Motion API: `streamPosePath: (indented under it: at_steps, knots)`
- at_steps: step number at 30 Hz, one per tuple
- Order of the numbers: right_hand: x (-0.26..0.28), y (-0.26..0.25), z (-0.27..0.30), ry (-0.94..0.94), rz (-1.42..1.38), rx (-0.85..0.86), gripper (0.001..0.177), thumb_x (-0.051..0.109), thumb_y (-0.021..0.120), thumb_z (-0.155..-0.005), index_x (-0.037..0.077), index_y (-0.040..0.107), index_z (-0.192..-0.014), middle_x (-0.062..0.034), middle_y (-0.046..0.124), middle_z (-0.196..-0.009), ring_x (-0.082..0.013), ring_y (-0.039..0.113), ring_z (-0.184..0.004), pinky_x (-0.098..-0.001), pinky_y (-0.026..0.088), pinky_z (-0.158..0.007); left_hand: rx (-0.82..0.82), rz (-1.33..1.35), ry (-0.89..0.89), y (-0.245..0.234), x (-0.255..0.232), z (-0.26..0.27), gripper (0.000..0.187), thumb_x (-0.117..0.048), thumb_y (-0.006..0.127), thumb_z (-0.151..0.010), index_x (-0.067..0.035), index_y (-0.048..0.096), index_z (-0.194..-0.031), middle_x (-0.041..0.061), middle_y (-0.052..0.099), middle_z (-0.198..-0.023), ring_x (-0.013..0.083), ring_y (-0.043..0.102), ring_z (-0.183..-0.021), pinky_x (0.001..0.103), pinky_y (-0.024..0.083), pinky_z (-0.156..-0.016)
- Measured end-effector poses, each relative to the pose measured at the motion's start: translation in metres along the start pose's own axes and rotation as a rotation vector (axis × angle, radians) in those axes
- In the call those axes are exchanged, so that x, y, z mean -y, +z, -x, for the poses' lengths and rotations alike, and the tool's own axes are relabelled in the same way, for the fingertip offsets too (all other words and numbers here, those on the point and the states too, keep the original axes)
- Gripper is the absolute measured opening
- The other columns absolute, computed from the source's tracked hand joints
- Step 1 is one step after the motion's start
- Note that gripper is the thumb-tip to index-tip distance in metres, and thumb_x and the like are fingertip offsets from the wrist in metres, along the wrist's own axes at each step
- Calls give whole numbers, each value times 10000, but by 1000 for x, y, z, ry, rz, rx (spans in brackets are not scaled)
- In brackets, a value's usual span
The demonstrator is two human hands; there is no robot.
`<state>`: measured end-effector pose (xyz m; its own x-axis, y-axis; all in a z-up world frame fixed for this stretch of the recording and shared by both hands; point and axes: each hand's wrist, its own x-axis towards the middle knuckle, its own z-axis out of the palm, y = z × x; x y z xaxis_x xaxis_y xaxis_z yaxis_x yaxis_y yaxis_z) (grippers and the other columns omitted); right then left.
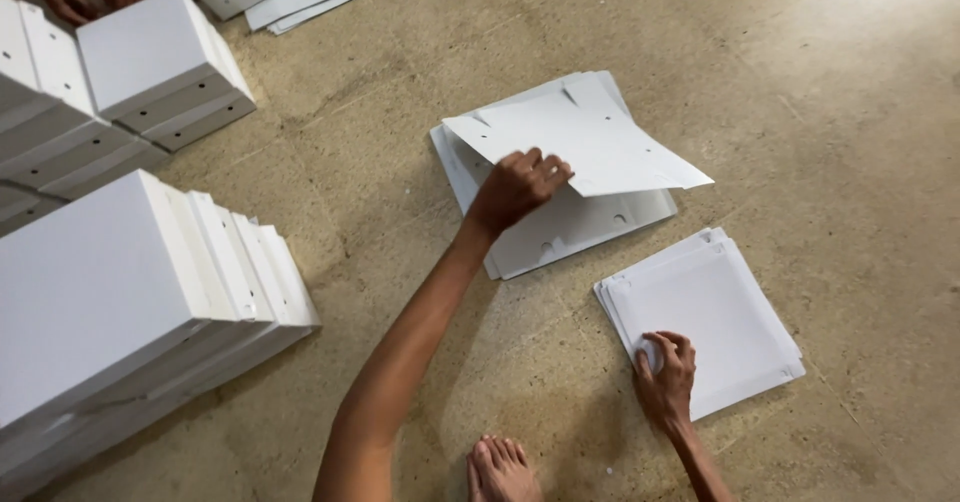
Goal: The person assembles white cardboard boxes by folding the flaps and securing them with small fasteners. They place a completed box onto a stack and then begin folding another flat sheet into a box shape.
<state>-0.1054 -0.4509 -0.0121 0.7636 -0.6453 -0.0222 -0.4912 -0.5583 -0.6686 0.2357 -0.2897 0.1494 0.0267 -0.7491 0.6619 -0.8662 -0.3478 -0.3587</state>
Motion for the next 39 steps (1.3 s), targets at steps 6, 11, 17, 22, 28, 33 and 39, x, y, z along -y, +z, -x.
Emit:
streamPosePath:
  at_steps: [6, 11, 17, 22, 28, 33, 39]
  knots:
    - [-23, 10, -47, -41, 25, 1, 369, 399, 718, -867, 245, 662, -1197, -100, 560, -1165, -403, 584, -1119, -603, 472, -886, -192, -43, -127, -44, 65, -70, 230, -221, 641, -960, -113, 581, -767, 20, 520, -555, 148, 490, -437, 252, 430, -410]
    - [59, -38, -54, -24, -525, 131, 623, 124, 704, -861, -13, 415, -1396, -269, 479, -1257, -476, 520, -1196, -602, 449, -955, -177, 518, -174, -211, 66, -103, 154, -153, 645, -996, -63, 659, -873, 33, 572, -687, 215, 617, -600, 306, 521, -524]
    - [135, -75, -61, -309, -809, 304, 1101, 27, 711, -736, 79, -31, -1548, -275, 188, -1516, -510, 221, -1398, -655, 219, -1091, -130, 673, -415, -361, 29, -65, 46, -112, 721, -922, -89, 727, -882, 13, 673, -760, 207, 672, -648, 287, 561, -608]
    - [145, -65, -56, -218, -784, 544, 635, 91, 573, -902, 48, 336, -1489, -196, 455, -1424, -409, 397, -1380, -594, 332, -1100, -179, 667, -737, -366, 48, 10, 90, -117, 733, -935, -73, 732, -856, 44, 650, -637, 121, 607, -570, 267, 494, -552]
    - [137, -37, -25, 56, -762, 476, 405, 264, 635, -976, -72, 635, -1204, -241, 667, -1024, -339, 636, -926, -540, 487, -795, -177, 910, -1447, -325, 2, 147, 626, -248, 622, -962, 33, 254, -1382, 268, 576, -1188, 398, 526, -1168, 662, 266, -1033]
    - [115, 22, -6, 385, -537, 736, 661, 379, 805, -829, 69, 570, -1363, -228, 658, -1085, -350, 675, -877, -531, 555, -700, 94, 749, -1784, -290, -134, 282, 1004, -343, 748, -818, 29, 115, -1503, 434, 142, -1499, 614, 148, -1397, 730, 145, -1136]
    - [110, 46, 13, 417, -549, 936, 568, 200, 622, -892, 110, 431, -1419, -208, 622, -1193, -290, 590, -976, -405, 500, -815, 61, 777, -1845, -274, -294, 356, 1034, -470, 834, -687, -234, 252, -1509, 90, 170, -1523, 309, 451, -1297, 452, 463, -1037]
